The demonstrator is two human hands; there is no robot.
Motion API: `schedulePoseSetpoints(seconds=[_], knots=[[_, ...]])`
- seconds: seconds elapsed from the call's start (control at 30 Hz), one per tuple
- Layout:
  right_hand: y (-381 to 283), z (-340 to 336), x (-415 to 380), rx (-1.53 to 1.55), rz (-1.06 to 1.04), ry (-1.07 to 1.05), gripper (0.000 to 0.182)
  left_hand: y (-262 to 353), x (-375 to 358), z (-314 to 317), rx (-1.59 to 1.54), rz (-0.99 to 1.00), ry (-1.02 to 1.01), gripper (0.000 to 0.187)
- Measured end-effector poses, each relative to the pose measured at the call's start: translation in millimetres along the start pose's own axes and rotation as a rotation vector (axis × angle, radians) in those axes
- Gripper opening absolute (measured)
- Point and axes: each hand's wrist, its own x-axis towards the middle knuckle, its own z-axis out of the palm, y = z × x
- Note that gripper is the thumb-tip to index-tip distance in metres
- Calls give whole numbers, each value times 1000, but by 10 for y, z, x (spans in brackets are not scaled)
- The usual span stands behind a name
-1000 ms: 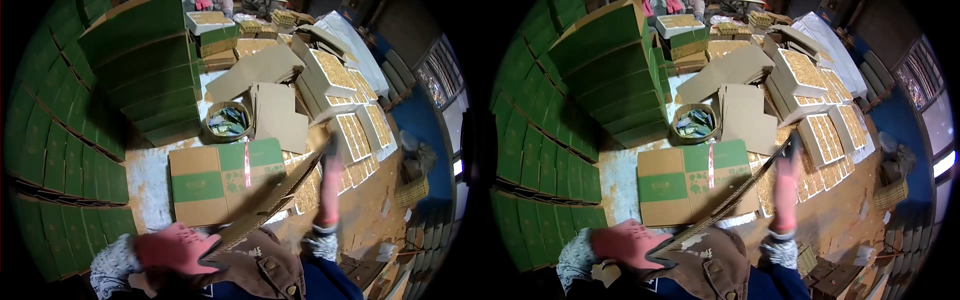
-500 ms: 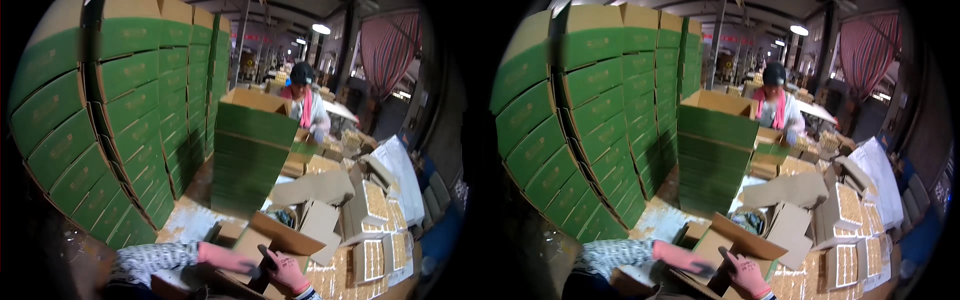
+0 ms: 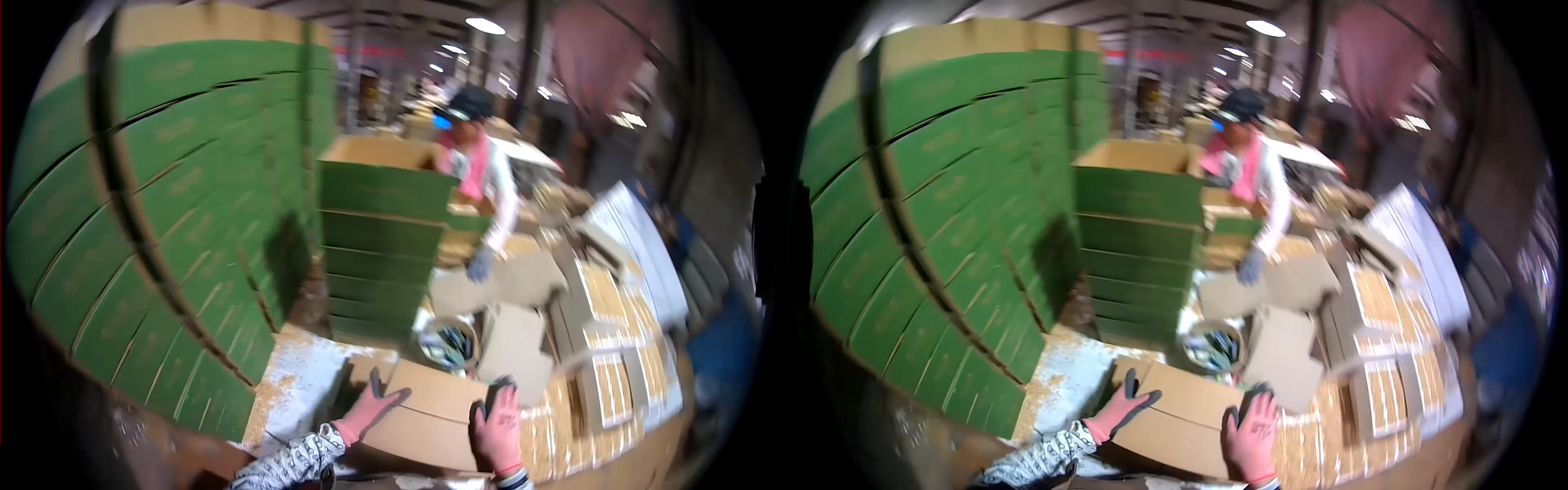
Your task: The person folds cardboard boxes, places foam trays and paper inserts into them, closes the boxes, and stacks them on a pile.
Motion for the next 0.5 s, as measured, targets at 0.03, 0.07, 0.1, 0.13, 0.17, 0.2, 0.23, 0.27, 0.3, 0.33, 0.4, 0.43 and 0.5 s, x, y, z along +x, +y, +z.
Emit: schedulePoseSetpoints(seconds=[0.03,0.07,0.1,0.13,0.17,0.2,0.23,0.27,0.3,0.33,0.4,0.43,0.5], knots=[[53,-95,-102,-56,104,90,84,-8,19,31,21,-59,-32,58],[250,-65,-309,-70,142,99,76,24,10,51,-3,-89,-99,50],[264,-478,-284,-11,326,-524,63,69,-52,64,-22,-139,-158,44],[257,-660,-327,64,254,-582,59,43,-114,-144,28,-228,-203,44],[260,-762,-422,143,185,-623,54,88,-112,-463,550,-93,-112,45],[263,-805,-542,281,217,-505,54,186,30,-750,1055,112,-59,47],[238,-826,-682,404,248,-374,54,267,220,-876,1530,382,-20,48],[213,-622,-818,569,122,-178,47,367,299,-887,1560,361,-124,48],[201,-308,-934,707,-19,30,39,537,295,-852,1129,246,-167,50],[82,-86,-1043,634,18,25,41,687,289,-808,691,106,-158,51],[160,221,-1238,401,24,-73,63,617,332,-519,1037,78,-184,57],[329,252,-1247,473,202,-82,62,294,506,-726,1177,218,-99,57],[719,835,-1726,236,794,351,68,467,442,-336,1008,215,-69,53]])
